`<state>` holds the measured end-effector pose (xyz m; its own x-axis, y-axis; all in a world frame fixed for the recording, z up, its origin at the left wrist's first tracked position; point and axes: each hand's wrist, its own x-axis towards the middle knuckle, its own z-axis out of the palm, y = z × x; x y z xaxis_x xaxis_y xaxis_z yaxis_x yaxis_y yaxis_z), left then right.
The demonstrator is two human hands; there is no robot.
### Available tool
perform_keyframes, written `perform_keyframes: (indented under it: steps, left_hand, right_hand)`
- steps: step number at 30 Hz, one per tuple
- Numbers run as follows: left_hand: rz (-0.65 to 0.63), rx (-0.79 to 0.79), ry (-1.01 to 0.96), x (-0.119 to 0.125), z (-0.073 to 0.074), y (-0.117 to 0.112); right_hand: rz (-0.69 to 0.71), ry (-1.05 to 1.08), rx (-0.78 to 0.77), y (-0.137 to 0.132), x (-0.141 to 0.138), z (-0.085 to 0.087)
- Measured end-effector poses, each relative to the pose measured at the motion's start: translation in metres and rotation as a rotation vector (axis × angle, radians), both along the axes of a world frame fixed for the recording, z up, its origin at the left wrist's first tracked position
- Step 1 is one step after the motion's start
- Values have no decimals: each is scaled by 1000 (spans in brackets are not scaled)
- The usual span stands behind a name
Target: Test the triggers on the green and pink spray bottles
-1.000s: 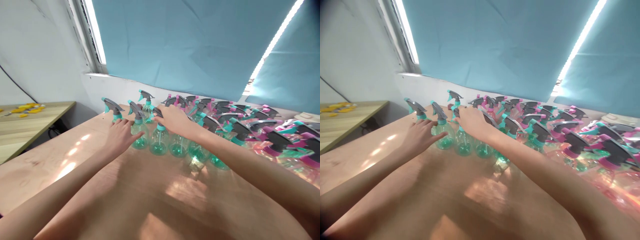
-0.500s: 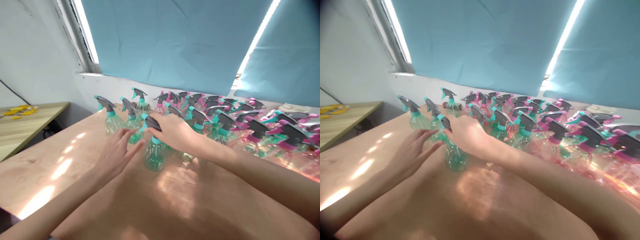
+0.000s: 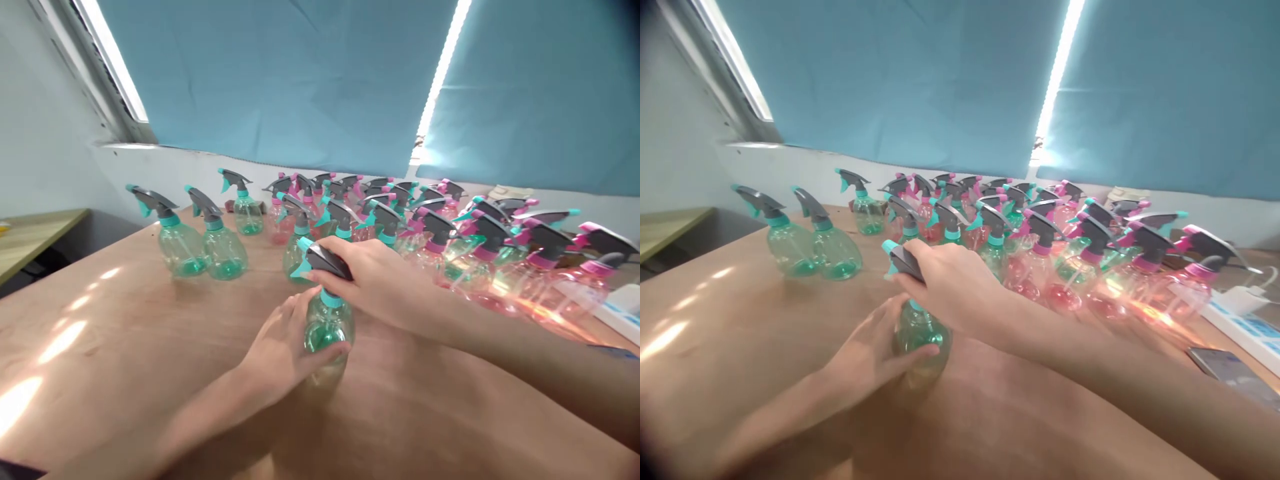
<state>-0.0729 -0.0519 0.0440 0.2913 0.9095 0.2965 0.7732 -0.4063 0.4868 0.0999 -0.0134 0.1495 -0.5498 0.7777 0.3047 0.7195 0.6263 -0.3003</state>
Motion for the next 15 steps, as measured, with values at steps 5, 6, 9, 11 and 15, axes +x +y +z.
perform_keyframes:
  steps: [5, 6, 9, 11, 15]
  left_hand:
    - [-48, -45, -43, 34, 0, -3]
    - [-54, -43, -54, 40, 0, -3]
    - [-104, -44, -103, 56, 1, -4]
    - [-144, -53, -134, 66, 2, -3]
    - [-234, -67, -113, 88, 4, 1]
  right_hand:
    - [129, 115, -174, -5, 55, -6]
    - [155, 141, -214, -5, 65, -9]
    - [234, 240, -287, -6, 90, -20]
    - [256, 314, -284, -5, 99, -29]
    - [201, 460, -272, -6, 102, -45]
